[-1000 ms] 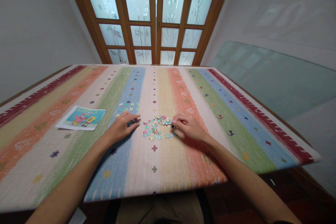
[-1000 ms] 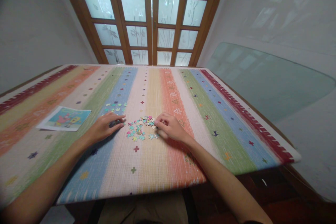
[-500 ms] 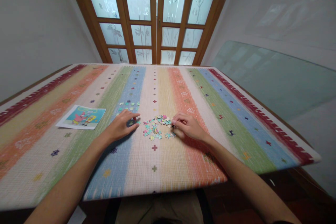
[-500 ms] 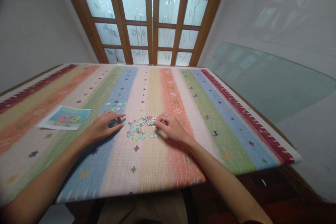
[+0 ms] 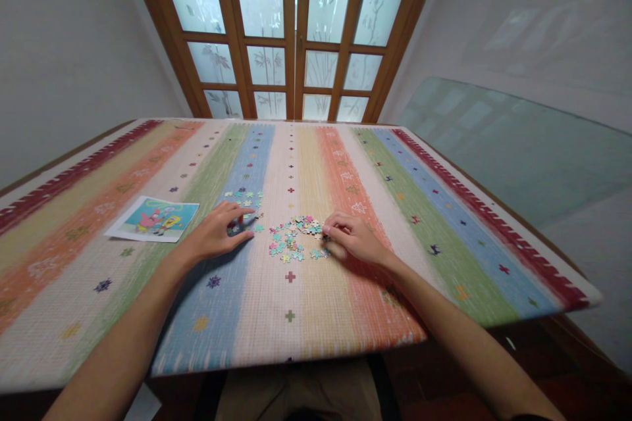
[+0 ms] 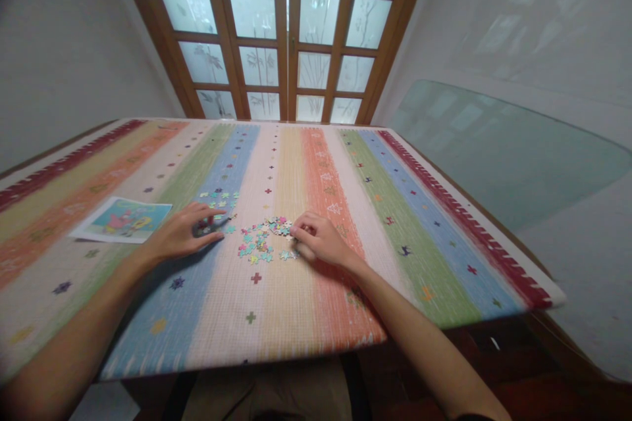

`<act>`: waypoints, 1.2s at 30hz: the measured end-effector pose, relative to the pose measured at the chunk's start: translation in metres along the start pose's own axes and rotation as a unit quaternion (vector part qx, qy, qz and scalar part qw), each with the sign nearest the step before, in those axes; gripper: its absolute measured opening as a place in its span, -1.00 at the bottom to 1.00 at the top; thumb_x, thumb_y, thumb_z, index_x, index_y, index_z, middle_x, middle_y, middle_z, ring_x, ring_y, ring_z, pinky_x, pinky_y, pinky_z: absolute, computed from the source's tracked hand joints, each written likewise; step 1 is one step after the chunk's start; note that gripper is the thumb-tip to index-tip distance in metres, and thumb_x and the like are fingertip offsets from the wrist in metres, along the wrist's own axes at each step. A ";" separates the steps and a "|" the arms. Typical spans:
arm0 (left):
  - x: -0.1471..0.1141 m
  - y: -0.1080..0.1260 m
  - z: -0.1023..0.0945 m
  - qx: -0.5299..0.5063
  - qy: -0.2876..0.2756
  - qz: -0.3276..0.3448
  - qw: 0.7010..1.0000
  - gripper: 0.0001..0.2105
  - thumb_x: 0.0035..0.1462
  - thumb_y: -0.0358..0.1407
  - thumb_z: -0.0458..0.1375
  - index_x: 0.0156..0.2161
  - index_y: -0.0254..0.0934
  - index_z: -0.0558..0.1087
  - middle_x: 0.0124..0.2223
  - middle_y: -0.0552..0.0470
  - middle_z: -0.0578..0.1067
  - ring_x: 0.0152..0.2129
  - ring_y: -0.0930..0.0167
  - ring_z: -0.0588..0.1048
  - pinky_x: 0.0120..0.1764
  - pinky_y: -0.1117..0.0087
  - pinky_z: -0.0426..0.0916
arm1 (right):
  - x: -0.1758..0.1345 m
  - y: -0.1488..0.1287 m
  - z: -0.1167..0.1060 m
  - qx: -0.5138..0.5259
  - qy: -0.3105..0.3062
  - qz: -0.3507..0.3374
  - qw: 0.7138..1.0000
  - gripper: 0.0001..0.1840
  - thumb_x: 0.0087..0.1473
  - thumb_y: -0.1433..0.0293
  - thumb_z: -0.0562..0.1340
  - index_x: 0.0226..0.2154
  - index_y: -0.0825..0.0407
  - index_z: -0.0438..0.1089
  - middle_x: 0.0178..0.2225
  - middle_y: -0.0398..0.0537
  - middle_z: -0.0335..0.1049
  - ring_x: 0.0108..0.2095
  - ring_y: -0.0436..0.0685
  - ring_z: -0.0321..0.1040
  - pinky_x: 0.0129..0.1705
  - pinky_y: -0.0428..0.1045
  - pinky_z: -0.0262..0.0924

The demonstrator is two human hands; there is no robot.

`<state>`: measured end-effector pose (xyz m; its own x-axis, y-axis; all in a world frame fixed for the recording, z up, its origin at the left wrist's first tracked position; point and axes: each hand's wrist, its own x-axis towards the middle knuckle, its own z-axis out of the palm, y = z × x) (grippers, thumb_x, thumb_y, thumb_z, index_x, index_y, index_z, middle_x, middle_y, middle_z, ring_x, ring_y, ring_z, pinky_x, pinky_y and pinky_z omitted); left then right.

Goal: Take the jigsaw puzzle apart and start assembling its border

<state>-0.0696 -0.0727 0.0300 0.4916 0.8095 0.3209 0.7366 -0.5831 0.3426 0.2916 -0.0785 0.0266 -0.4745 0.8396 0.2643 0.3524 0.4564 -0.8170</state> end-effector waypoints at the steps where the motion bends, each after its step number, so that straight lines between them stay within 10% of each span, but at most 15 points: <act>1: -0.001 -0.003 -0.001 0.000 -0.005 -0.002 1.000 -0.62 0.21 -0.10 0.20 0.08 -0.21 0.50 -0.27 0.00 0.48 -0.27 0.25 0.46 -0.10 0.17 0.38 | 0.000 0.000 0.000 0.000 0.000 0.001 1.000 -0.76 0.24 0.25 0.22 -0.45 -0.04 0.42 -0.34 -0.01 0.44 -0.30 0.16 0.34 -0.24 0.09 0.19; 22: 0.004 0.006 0.012 0.061 -0.011 -0.026 0.998 -0.59 0.26 0.09 0.14 -0.04 -0.15 0.60 -0.26 0.00 0.42 -0.27 0.26 0.40 -0.04 0.17 0.32 | 0.000 0.000 -0.002 -0.006 -0.007 0.010 1.000 -0.74 0.24 0.25 0.21 -0.46 -0.04 0.40 -0.37 -0.03 0.42 -0.33 0.14 0.31 -0.25 0.08 0.18; 36: 0.022 0.026 0.023 0.008 0.014 -0.007 1.000 -0.68 0.36 -0.12 0.04 -0.07 -0.26 0.56 -0.23 -0.08 0.48 -0.20 0.24 0.45 -0.04 0.16 0.32 | 0.000 -0.003 -0.002 -0.005 -0.003 0.001 1.000 -0.72 0.25 0.24 0.20 -0.47 -0.03 0.39 -0.39 -0.03 0.42 -0.34 0.14 0.32 -0.24 0.08 0.19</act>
<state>-0.0293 -0.0683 0.0257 0.4684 0.8153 0.3405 0.7511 -0.5704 0.3325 0.2919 -0.0793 0.0302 -0.4789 0.8386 0.2599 0.3608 0.4578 -0.8125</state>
